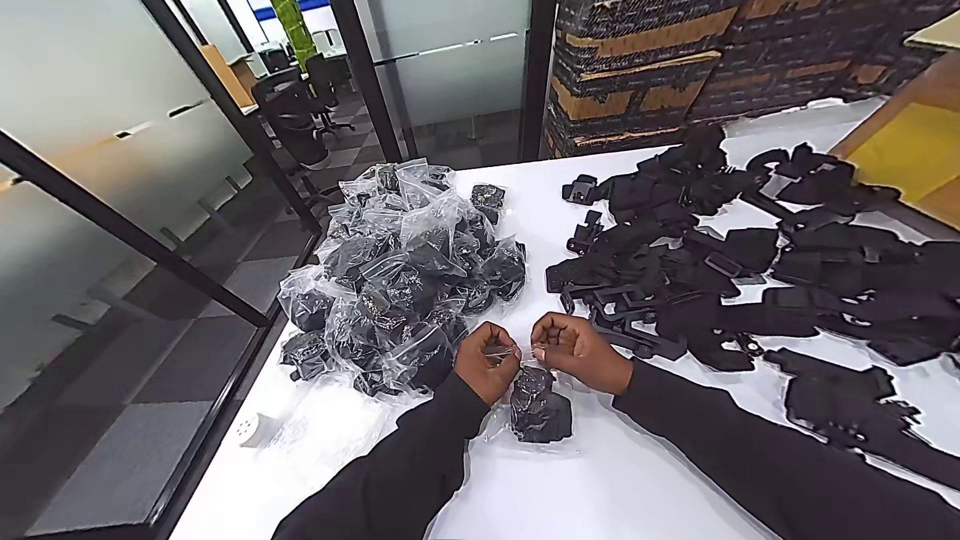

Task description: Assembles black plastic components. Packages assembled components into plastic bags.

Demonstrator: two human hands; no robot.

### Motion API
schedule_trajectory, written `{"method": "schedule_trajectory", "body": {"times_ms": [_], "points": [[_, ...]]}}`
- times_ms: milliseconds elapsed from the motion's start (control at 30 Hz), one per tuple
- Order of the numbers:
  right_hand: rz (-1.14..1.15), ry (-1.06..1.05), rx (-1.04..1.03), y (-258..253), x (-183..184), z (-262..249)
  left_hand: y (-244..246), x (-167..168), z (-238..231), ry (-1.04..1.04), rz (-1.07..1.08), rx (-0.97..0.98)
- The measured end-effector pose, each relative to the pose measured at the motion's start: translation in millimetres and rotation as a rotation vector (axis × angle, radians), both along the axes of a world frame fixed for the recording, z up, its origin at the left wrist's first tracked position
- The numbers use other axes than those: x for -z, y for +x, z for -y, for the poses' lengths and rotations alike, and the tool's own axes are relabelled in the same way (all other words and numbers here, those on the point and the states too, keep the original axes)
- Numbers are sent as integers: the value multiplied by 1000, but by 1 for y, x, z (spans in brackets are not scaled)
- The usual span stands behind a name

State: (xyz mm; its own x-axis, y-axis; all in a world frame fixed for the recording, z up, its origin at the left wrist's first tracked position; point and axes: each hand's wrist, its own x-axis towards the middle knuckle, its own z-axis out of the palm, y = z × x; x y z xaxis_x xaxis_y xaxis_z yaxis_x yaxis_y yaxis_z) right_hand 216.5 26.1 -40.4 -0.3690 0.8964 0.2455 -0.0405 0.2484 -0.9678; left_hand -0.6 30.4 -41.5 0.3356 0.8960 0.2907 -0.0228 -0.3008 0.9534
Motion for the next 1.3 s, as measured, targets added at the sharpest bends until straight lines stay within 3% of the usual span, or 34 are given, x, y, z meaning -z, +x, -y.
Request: {"method": "schedule_trajectory", "body": {"times_ms": [133,333,800,1067,1300], "points": [[-10,-15,19,-1,-1,0,-5,-1,-2,-73,-39,176],[81,-4,-128,2,-1,1,-13,-2,-3,-78,-110,511],[-35,59,-151,11,5,-8,-8,-10,1,-98,-161,310],[28,21,16,6,2,2,-10,-15,0,-107,-226,289],[14,-3,22,3,1,7,-7,-11,-1,-85,-224,238]]}}
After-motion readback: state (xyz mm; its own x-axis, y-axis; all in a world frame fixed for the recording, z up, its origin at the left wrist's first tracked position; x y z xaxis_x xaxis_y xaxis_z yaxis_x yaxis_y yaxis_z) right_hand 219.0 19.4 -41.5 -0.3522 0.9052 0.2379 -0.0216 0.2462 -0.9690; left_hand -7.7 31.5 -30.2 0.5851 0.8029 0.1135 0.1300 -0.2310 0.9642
